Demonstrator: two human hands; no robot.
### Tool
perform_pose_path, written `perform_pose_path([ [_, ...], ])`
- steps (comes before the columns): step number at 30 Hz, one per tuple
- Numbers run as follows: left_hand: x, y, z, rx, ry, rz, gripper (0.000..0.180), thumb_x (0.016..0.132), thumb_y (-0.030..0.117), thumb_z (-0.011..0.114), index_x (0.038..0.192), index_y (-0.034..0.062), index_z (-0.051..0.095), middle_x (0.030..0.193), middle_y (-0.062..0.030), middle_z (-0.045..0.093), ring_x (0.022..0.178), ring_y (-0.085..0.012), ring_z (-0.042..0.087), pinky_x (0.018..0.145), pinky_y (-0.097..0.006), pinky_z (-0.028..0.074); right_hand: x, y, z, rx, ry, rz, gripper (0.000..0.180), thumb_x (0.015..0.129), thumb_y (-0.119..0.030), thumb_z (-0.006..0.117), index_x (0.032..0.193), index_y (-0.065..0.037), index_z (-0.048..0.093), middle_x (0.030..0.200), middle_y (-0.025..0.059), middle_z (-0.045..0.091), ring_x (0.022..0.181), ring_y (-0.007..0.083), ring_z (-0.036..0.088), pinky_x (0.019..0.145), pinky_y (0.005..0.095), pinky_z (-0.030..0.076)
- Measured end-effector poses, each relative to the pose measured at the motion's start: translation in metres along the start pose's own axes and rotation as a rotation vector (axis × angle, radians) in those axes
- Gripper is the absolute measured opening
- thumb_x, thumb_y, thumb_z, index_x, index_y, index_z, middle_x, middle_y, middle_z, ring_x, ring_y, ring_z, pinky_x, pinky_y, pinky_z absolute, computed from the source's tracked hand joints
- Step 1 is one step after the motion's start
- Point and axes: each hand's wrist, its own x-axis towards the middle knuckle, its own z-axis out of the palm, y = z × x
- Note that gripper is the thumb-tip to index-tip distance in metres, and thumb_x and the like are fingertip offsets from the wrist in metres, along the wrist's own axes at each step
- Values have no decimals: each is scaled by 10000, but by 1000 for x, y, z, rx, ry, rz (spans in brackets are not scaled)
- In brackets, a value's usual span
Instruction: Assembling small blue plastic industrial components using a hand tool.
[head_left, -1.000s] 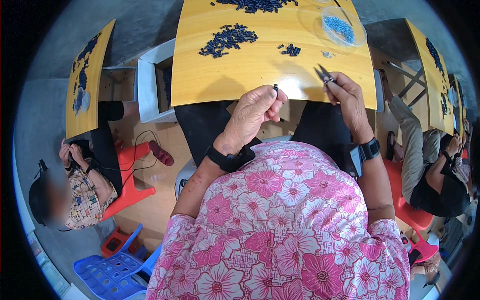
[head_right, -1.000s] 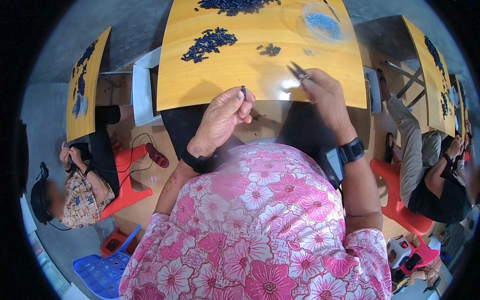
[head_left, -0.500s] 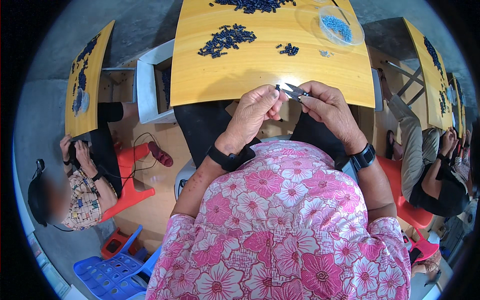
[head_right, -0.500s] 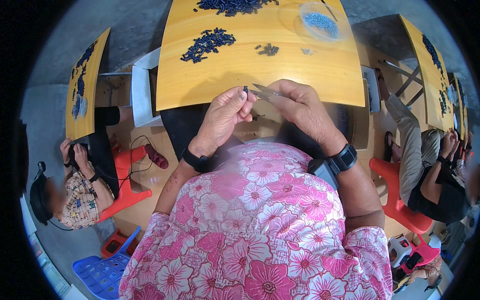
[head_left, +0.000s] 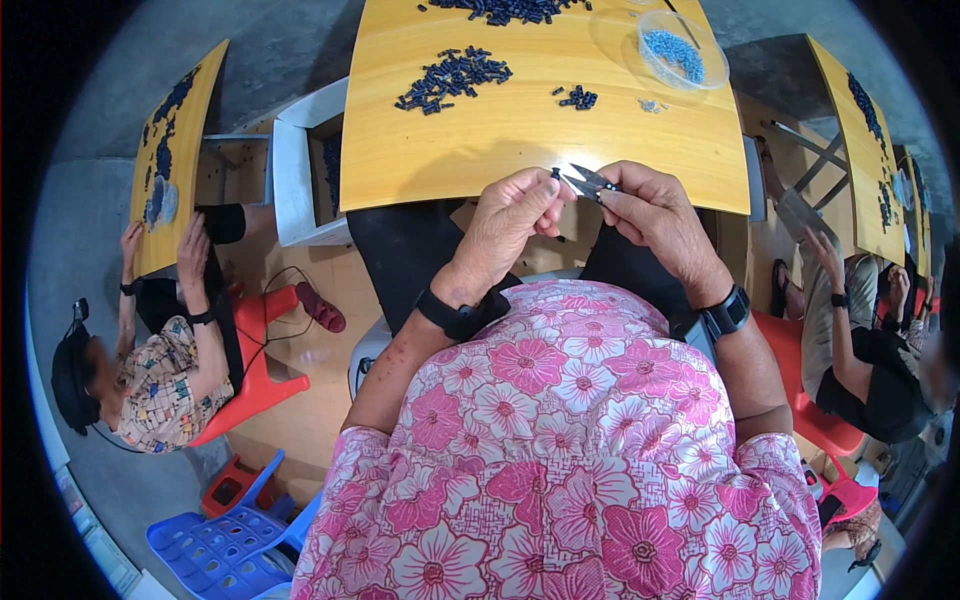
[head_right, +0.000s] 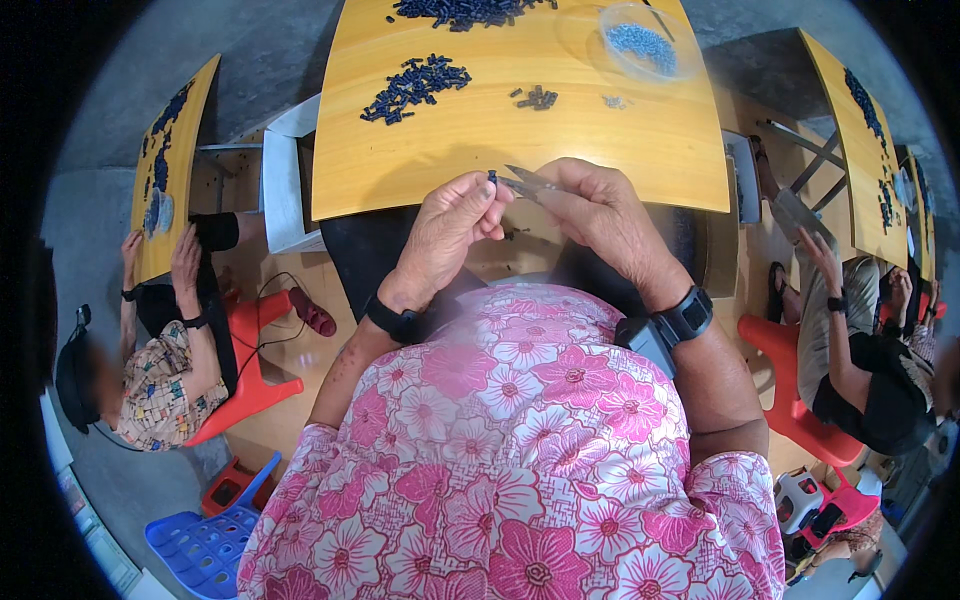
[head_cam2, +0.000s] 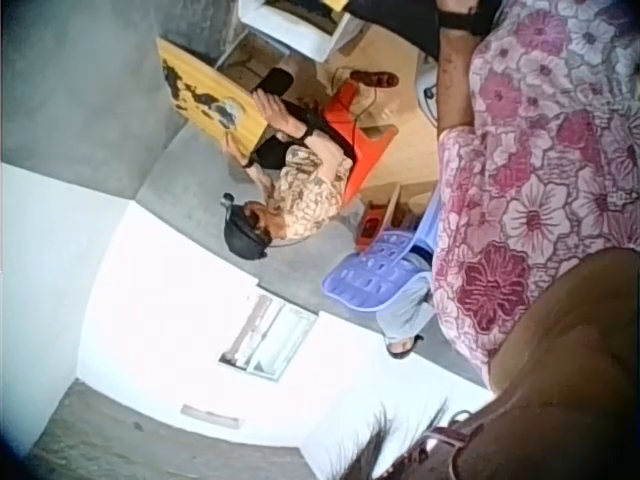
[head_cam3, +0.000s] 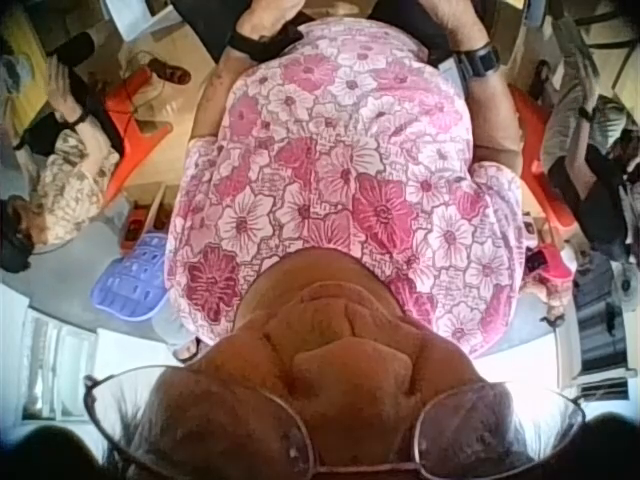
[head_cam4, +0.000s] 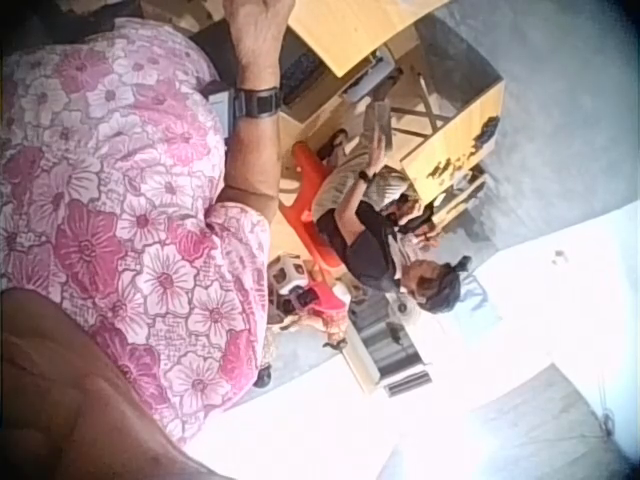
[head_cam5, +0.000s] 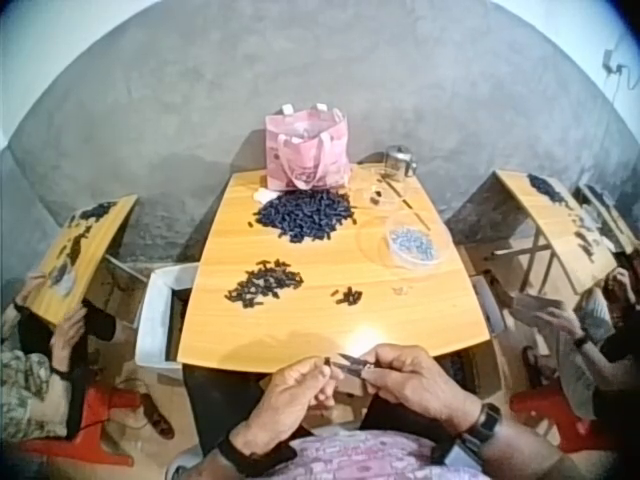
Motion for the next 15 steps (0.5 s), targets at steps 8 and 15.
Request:
perform_pose_path([
  [8, 2, 0, 0, 37, 11, -1, 295, 978, 286, 508, 958, 9, 606, 721, 23, 484, 676, -60, 469, 679, -220, 459, 1, 0, -1, -3, 1, -5, 213, 919, -182, 565, 1058, -49, 657, 666, -73, 486, 548, 13, 372, 486, 171, 285],
  [15, 2, 1, 0, 161, 12, 44, 298, 983, 269, 496, 960, -8, 606, 718, 16, 501, 668, -56, 474, 669, -216, 457, 1, -2, -1, -1, -5, 22, 217, 919, -185, 569, 1063, -47, 655, 656, -74, 477, 543, 12, 369, 482, 167, 281],
])
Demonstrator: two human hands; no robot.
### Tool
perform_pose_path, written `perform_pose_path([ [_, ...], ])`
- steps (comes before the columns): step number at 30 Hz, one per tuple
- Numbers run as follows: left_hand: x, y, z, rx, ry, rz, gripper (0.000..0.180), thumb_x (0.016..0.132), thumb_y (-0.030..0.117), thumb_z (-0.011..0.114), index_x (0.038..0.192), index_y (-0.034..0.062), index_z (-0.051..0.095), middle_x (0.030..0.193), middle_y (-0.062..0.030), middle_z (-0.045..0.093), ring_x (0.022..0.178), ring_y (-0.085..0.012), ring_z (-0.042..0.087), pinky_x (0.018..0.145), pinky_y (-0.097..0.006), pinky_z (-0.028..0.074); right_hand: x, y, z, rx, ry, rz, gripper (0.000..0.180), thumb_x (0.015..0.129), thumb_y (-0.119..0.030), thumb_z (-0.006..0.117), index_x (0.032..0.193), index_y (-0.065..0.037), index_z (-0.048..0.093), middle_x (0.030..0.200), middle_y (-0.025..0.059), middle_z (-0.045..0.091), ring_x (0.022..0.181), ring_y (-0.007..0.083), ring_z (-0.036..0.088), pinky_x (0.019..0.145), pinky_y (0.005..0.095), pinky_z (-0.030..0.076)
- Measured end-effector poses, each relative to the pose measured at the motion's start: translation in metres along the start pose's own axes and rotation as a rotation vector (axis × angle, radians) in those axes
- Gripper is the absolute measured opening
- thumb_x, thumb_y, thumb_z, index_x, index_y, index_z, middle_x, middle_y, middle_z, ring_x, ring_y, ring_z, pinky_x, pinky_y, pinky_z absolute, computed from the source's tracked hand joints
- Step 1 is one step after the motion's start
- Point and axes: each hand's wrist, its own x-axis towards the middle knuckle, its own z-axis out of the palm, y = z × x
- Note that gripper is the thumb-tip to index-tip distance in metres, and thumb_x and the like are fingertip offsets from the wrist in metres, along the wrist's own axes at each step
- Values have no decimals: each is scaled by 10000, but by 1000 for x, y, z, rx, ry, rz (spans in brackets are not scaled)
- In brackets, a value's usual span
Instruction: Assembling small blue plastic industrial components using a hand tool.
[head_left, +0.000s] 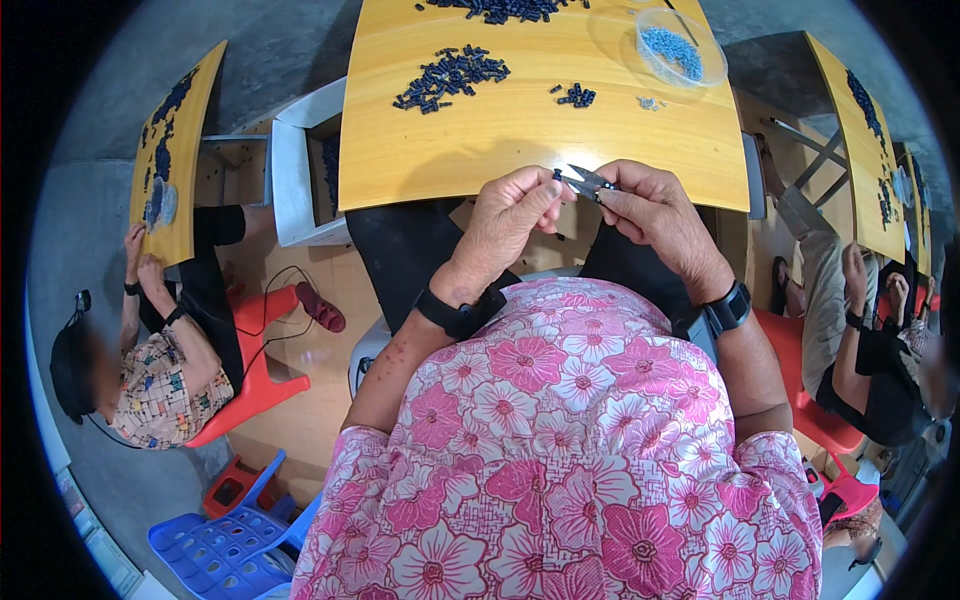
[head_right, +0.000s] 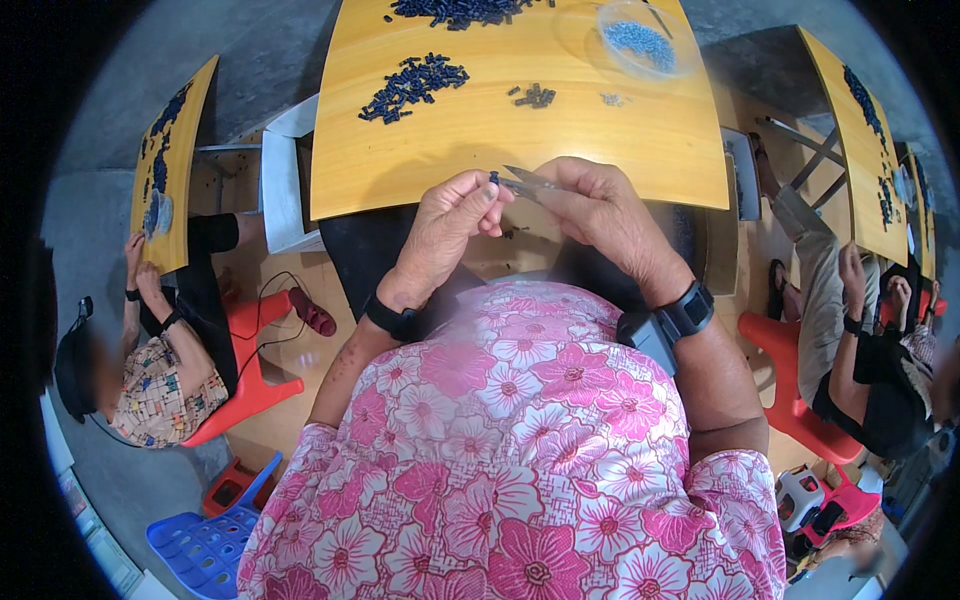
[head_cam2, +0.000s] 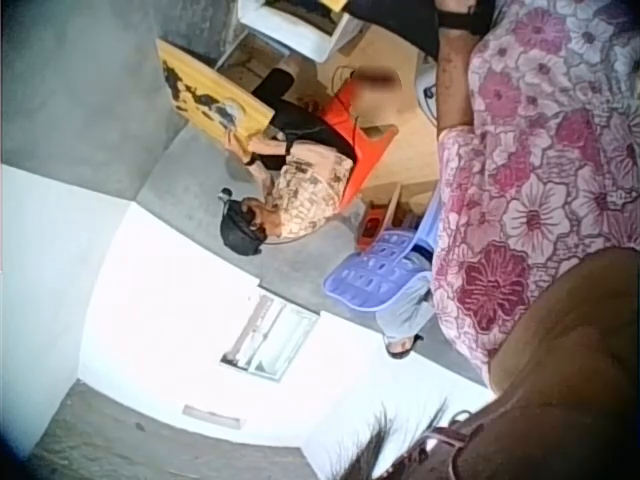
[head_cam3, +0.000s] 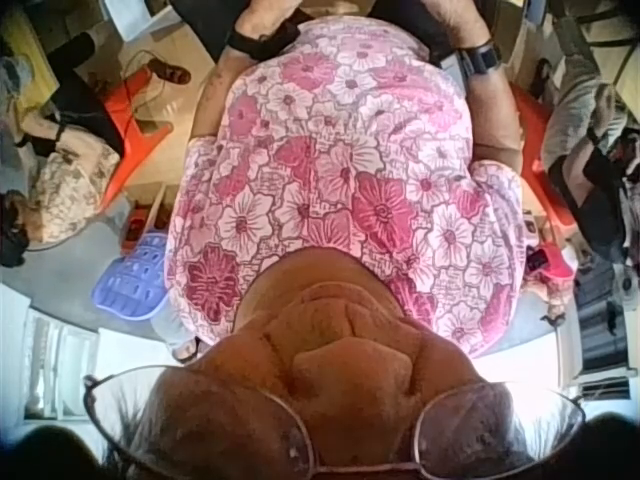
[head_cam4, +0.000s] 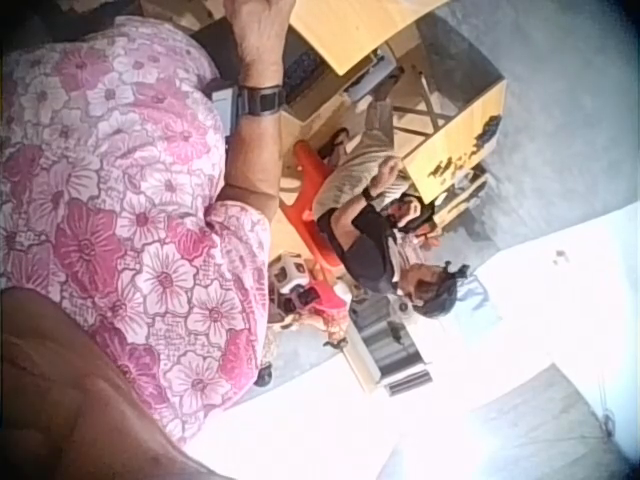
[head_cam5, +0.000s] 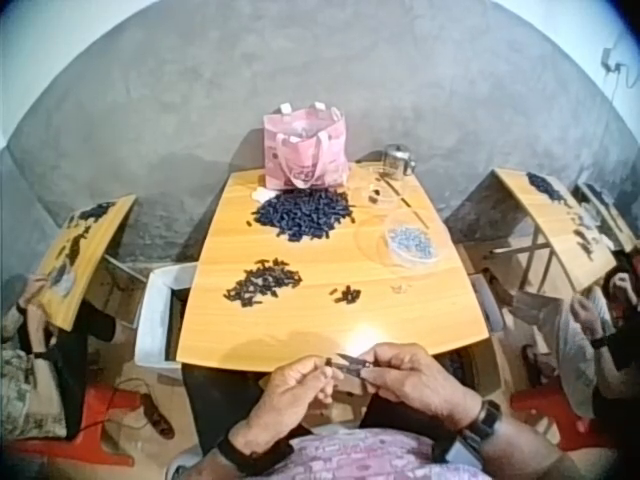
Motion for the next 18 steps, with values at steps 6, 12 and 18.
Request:
perform_pose_path([
  [6, 0, 1, 1, 3, 12, 15, 295, 983, 260, 496, 962, -12, 609, 714, 12, 507, 662, -57, 477, 660, -208, 455, 0, 2, -1, 59, -19, 16, 230, 918, -175, 572, 1085, -35, 646, 667, -75, 476, 533, 5, 353, 473, 160, 262],
  [12, 1, 1, 0, 34, 15, 14, 296, 984, 257, 495, 960, -16, 607, 719, 11, 517, 663, -62, 490, 655, -204, 454, 0, 1, -1, 93, -24, 20, 223, 919, -150, 557, 1079, -18, 641, 664, -77, 473, 521, 2, 342, 461, 161, 252],
  [18, 2, 2, 1, 38, 13, 4, 291, 985, 249, 493, 959, -18, 606, 727, 9, 531, 665, -63, 500, 655, -202, 454, 0, 2, -2, 96, -36, 13, 224, 919, -142, 551, 1085, -18, 636, 666, -78, 475, 515, -1, 340, 458, 158, 251],
])
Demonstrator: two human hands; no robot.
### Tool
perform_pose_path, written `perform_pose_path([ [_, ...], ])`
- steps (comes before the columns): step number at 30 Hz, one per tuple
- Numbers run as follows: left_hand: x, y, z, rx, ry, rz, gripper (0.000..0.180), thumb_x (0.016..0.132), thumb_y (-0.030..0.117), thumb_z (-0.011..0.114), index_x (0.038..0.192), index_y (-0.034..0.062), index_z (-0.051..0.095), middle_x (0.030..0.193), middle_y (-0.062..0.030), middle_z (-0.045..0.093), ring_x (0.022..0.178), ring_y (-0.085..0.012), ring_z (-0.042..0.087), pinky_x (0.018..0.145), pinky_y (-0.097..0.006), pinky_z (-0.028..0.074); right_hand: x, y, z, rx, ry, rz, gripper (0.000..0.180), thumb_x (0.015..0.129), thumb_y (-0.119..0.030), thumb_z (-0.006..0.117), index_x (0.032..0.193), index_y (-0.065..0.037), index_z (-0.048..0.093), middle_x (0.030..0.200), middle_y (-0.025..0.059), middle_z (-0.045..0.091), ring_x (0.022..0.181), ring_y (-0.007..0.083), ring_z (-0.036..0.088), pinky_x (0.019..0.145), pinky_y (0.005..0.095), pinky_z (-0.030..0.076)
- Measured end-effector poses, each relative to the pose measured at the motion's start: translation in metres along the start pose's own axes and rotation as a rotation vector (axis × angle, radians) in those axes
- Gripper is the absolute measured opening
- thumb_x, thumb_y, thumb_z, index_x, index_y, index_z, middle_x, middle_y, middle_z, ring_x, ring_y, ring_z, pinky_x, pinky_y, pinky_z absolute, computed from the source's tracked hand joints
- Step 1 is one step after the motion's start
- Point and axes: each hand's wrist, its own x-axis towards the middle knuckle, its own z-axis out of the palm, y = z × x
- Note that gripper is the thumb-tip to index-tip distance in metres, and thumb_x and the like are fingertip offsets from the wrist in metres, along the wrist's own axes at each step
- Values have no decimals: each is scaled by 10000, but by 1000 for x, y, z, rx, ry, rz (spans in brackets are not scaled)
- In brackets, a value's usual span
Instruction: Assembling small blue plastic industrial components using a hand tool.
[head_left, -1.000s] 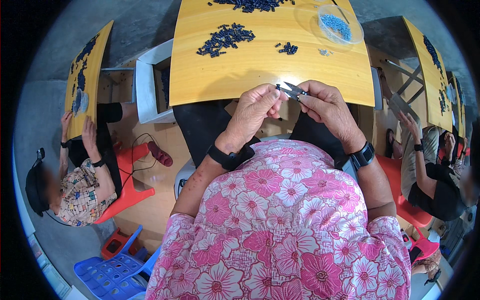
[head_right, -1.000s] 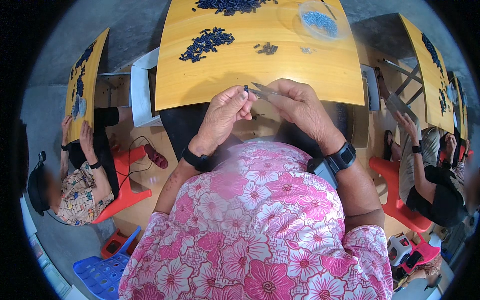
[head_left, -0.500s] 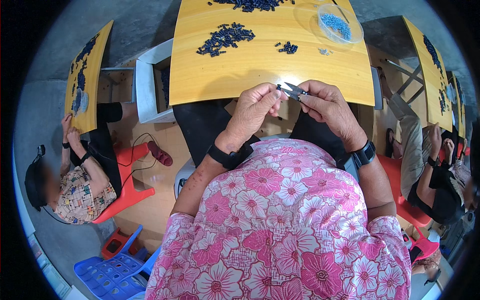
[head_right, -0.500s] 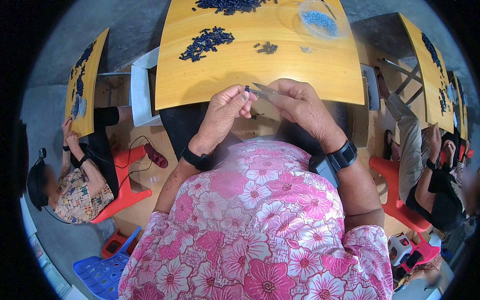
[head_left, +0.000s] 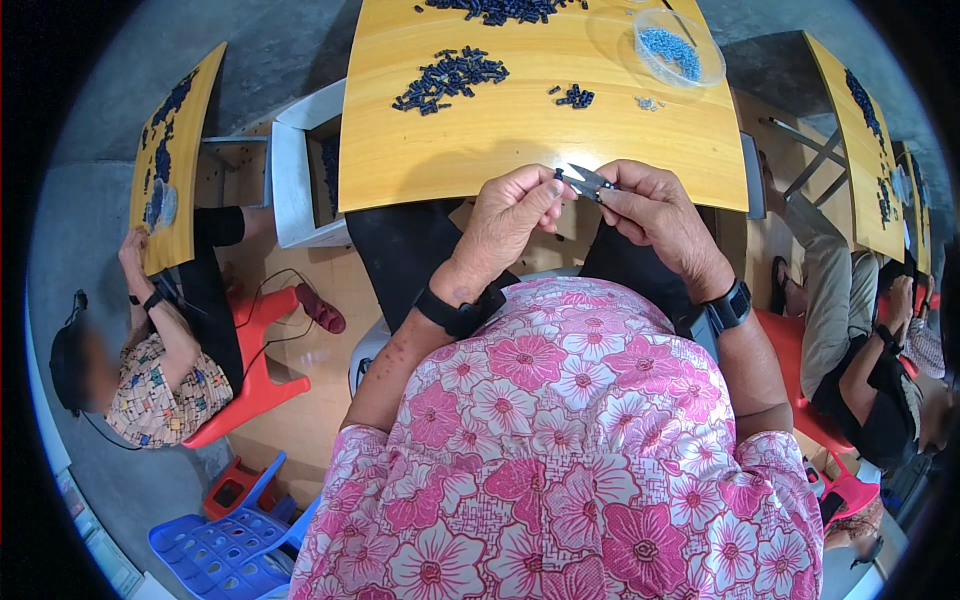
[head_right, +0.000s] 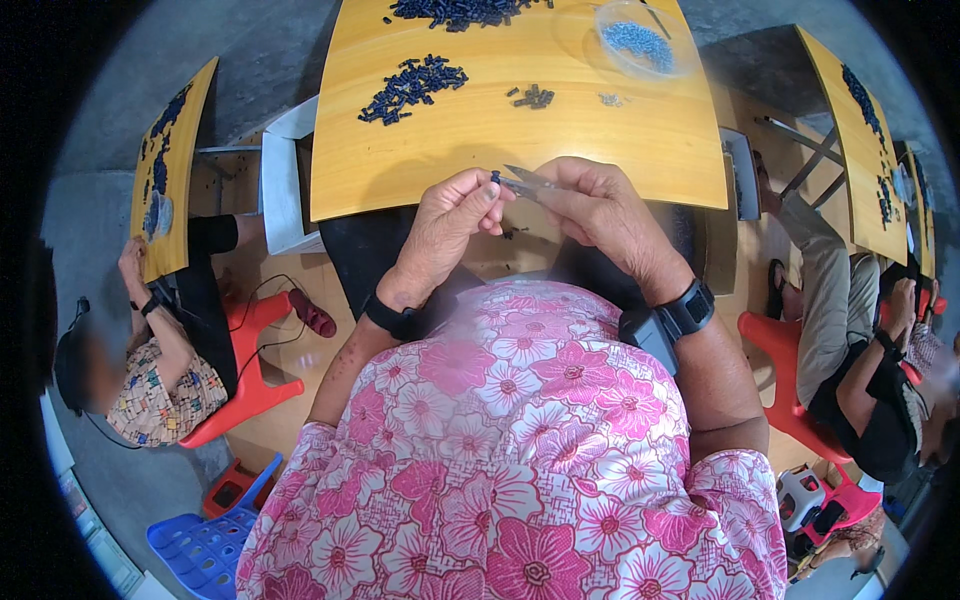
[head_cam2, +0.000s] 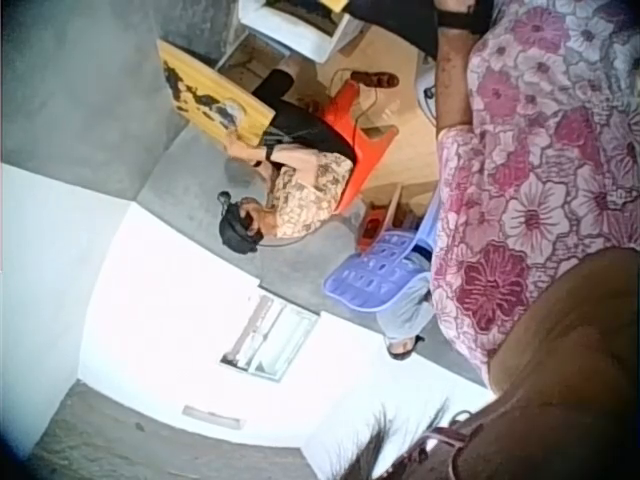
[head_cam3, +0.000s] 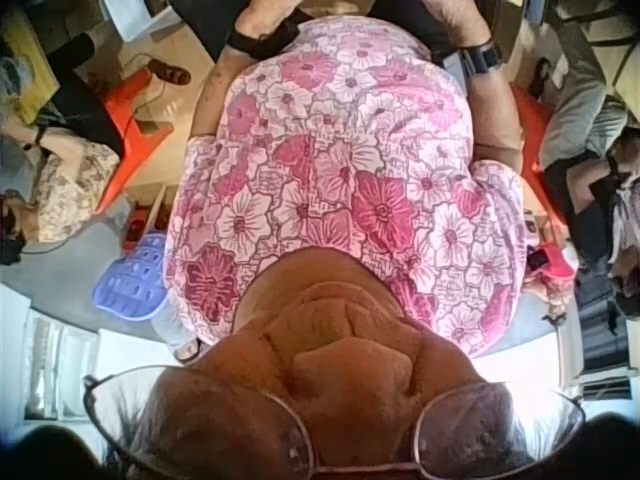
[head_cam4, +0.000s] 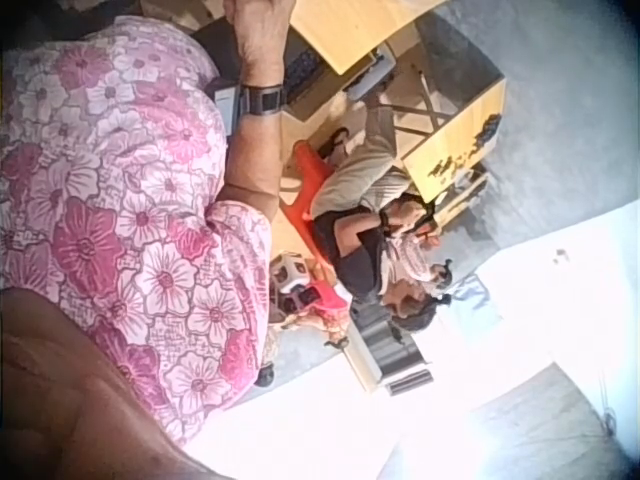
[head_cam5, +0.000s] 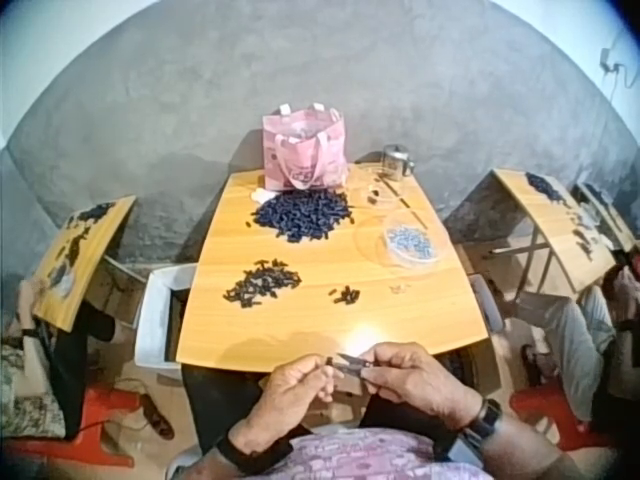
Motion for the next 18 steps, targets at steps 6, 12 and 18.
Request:
perform_pose_path([
  [6, 0, 0, 1, 19, -3, 5, 280, 986, 232, 487, 955, -19, 606, 728, 8, 533, 668, -58, 500, 654, -203, 456, 0, 2, -1, 35, 6, 17, 218, 916, -144, 556, 1076, -23, 641, 662, -63, 486, 506, 3, 349, 453, 157, 254],
  [12, 0, -2, 1, 24, -18, 21, 266, 984, 210, 484, 951, -25, 604, 736, 1, 542, 668, -60, 502, 654, -206, 460, 0, 5, -3, 58, -5, 16, 208, 909, -149, 562, 1049, -18, 645, 671, -51, 497, 496, 9, 351, 442, 164, 248],
  [18, -2, 1, 1, 196, 42, 111, 224, 966, 180, 517, 936, -23, 607, 781, -5, 587, 697, -54, 525, 648, -210, 474, 2, 7, -5, 102, -31, 52, 212, 901, -155, 577, 1042, -9, 637, 662, -33, 504, 480, 19, 353, 433, 175, 237],
])
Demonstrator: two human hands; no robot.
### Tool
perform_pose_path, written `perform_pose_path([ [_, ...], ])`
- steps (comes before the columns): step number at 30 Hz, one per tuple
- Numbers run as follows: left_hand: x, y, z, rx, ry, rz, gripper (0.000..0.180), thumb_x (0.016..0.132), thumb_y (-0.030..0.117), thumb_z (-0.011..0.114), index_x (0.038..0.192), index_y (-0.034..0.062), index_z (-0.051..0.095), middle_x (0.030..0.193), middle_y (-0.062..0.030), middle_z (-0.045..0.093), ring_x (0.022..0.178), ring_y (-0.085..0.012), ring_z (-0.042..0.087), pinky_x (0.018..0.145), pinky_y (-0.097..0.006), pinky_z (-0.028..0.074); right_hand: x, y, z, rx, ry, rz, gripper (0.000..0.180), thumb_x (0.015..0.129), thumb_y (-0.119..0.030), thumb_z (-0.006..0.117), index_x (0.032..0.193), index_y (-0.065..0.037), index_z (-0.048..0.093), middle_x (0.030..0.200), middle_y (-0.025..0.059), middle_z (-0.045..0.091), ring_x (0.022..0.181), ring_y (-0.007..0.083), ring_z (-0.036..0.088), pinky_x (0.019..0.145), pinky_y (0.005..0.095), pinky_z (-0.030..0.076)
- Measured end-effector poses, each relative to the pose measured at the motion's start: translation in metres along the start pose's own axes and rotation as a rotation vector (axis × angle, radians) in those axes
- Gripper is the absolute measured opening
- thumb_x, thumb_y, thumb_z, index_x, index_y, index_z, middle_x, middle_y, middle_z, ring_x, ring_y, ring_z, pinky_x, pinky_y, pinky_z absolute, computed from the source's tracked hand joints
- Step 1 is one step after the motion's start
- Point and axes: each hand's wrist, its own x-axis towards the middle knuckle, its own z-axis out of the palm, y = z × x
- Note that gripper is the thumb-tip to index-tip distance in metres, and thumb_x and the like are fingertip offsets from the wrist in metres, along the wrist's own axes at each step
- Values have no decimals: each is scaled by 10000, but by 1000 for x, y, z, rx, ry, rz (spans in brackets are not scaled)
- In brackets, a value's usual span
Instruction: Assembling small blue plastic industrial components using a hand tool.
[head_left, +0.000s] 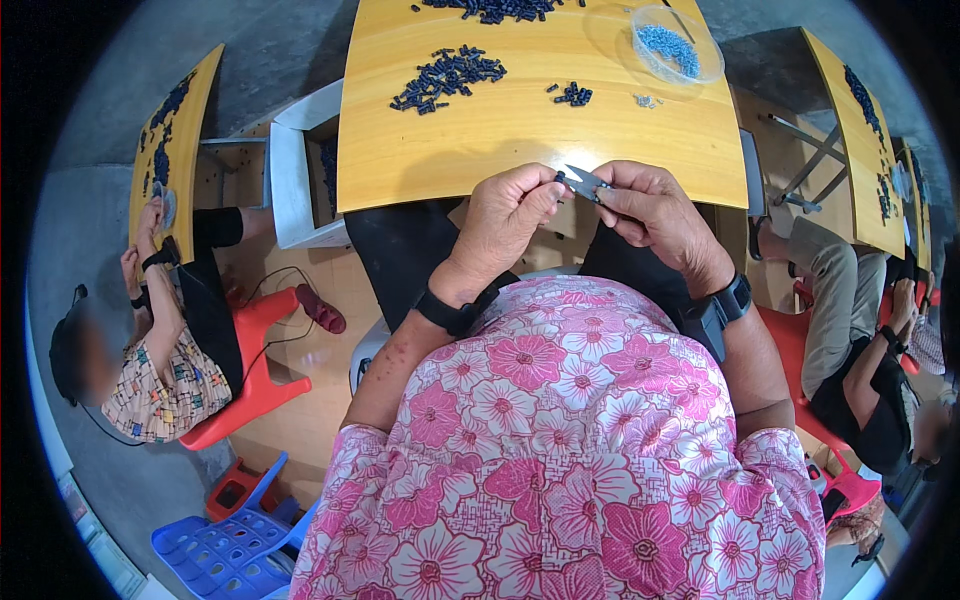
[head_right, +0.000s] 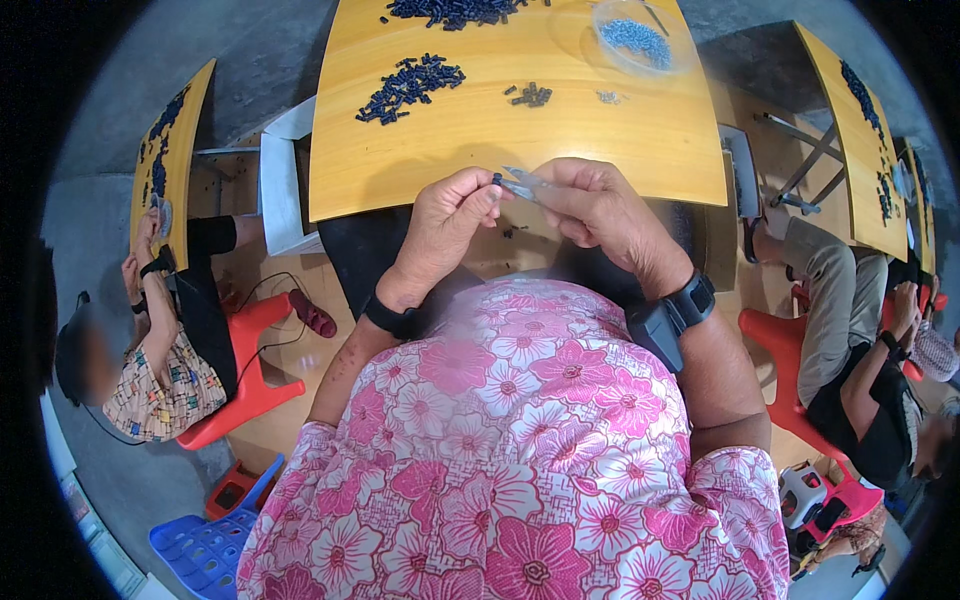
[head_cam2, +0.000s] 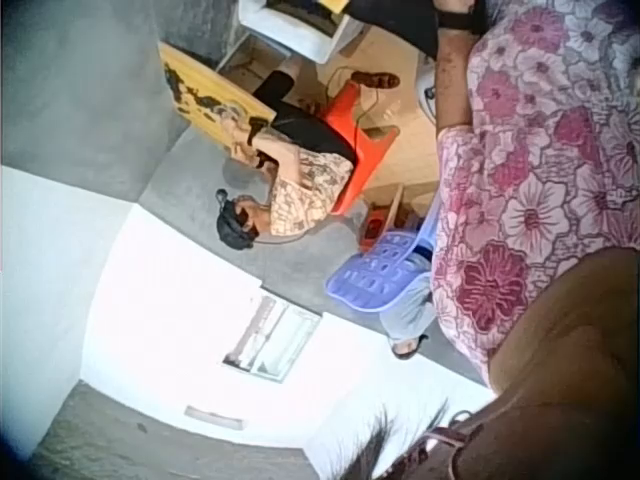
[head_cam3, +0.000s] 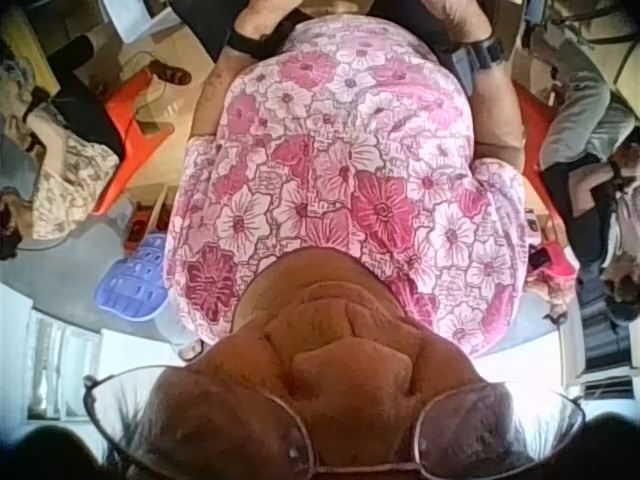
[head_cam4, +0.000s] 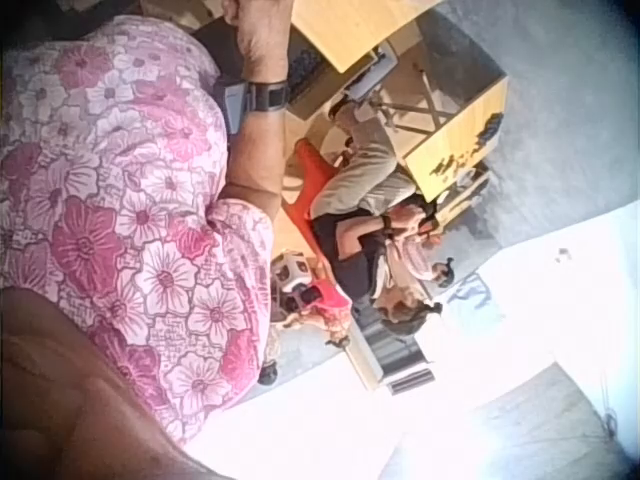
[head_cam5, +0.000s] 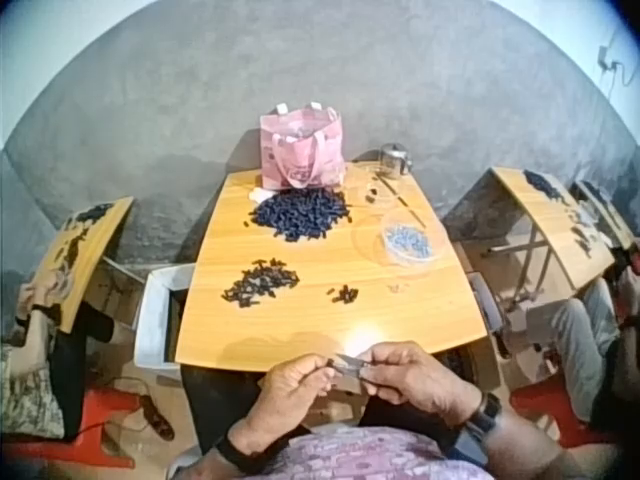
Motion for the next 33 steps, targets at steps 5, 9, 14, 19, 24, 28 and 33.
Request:
perform_pose_path([
  [5, 1, 0, -5, 163, -4, 38, 211, 960, 159, 519, 907, -20, 617, 788, -12, 601, 701, -57, 530, 647, -210, 473, 6, 10, -2, 240, -76, 48, 208, 911, -123, 555, 1071, -4, 613, 684, -6, 523, 454, 21, 362, 389, 169, 230],
  [9, 0, -3, -7, -30, -66, 9, 248, 976, 198, 502, 921, -15, 617, 779, -14, 594, 702, -64, 530, 668, -214, 467, 8, 14, -4, 263, -91, 51, 201, 913, -111, 547, 1067, 1, 611, 703, 3, 528, 431, 16, 346, 347, 161, 218],
  [14, -1, -3, -8, -144, -132, -59, 380, 996, 347, 452, 971, 2, 609, 753, 6, 552, 708, -80, 522, 700, -225, 456, 8, 14, -5, 294, -109, 18, 213, 917, -120, 550, 1080, 5, 609, 708, 7, 527, 417, 11, 332, 332, 157, 211],
  [19, -1, 0, -6, -299, -142, -123, 385, 987, 373, 462, 965, 17, 605, 734, 16, 517, 705, -77, 502, 693, -229, 451, 8, 10, -5, 314, -109, 30, 189, 912, -99, 548, 1053, 26, 553, 706, 10, 523, 421, 10, 330, 360, 155, 207],
  [24, 1, -2, -5, -479, -149, -231, 348, 978, 369, 485, 950, 40, 596, 717, 25, 480, 689, -76, 468, 696, -244, 446, 10, 16, -8, 327, -119, 3, 219, 913, -110, 558, 1096, 0, 607, 698, -3, 521, 432, 9, 311, 378, 158, 196],
  [28, 2, -2, -4, -556, -167, -245, 302, 977, 339, 497, 906, 55, 576, 709, 27, 471, 677, -73, 451, 693, -245, 442, 10, 18, -9, 364, -143, 10, 211, 915, -104, 553, 1092, -4, 608, 701, -3, 522, 431, 10, 313, 374, 157, 196],
  [33, 2, -5, -1, -459, -117, -190, 266, 984, 297, 494, 874, 64, 559, 699, 29, 465, 640, -77, 440, 649, -242, 448, 9, 19, -5, 396, -115, 56, 204, 920, -97, 543, 1094, -9, 603, 698, -6, 515, 429, 12, 318, 369, 153, 211],
])
